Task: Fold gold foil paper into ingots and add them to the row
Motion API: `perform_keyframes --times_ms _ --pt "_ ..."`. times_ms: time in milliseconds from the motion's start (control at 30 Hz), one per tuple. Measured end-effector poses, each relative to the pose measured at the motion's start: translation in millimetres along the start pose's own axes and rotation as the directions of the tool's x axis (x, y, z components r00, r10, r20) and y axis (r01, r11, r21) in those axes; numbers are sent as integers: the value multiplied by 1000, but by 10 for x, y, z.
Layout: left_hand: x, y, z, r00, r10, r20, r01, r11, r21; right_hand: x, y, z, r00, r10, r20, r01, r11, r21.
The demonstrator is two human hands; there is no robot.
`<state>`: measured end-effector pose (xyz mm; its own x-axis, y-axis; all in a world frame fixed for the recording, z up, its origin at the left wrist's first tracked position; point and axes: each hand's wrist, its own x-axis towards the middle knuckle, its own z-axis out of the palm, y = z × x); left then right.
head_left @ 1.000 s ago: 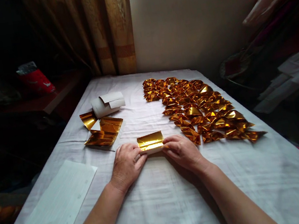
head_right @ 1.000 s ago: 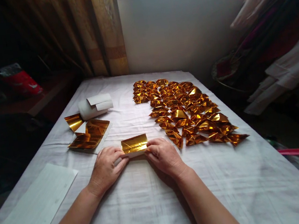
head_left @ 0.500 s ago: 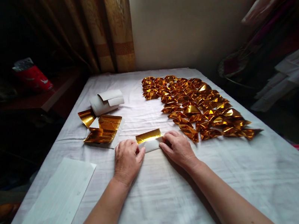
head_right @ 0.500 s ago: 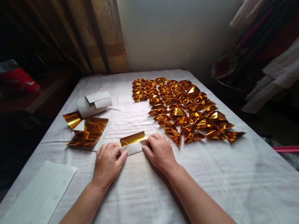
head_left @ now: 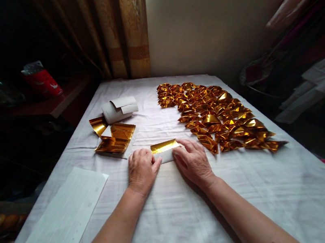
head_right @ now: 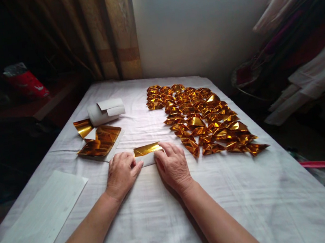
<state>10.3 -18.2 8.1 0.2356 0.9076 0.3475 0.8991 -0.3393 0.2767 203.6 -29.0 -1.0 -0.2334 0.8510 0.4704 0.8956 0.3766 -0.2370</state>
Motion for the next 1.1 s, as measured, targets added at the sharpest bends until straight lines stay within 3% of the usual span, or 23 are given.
perform_keyframes --times_ms 167,267,467,867,1100 --pt "-3 -3 10 1000 3 6 -3 1000 15 -47 -141 -43 961 -181 208 171 983 68" --pt "-7 -4 15 1000 5 3 -5 1000 21 -90 -159 -51 932 -176 317 160 984 77" --pt "-11 -7 11 1000 5 11 -6 1000 11 -143 -112 -77 894 -137 428 129 991 47" --pt "4 7 -4 997 -30 77 28 999 27 -170 65 -171 863 44 504 48 985 -167" --pt "-49 -52 17 1000 -9 -6 9 999 -43 -207 68 -139 881 81 467 3 984 -176"
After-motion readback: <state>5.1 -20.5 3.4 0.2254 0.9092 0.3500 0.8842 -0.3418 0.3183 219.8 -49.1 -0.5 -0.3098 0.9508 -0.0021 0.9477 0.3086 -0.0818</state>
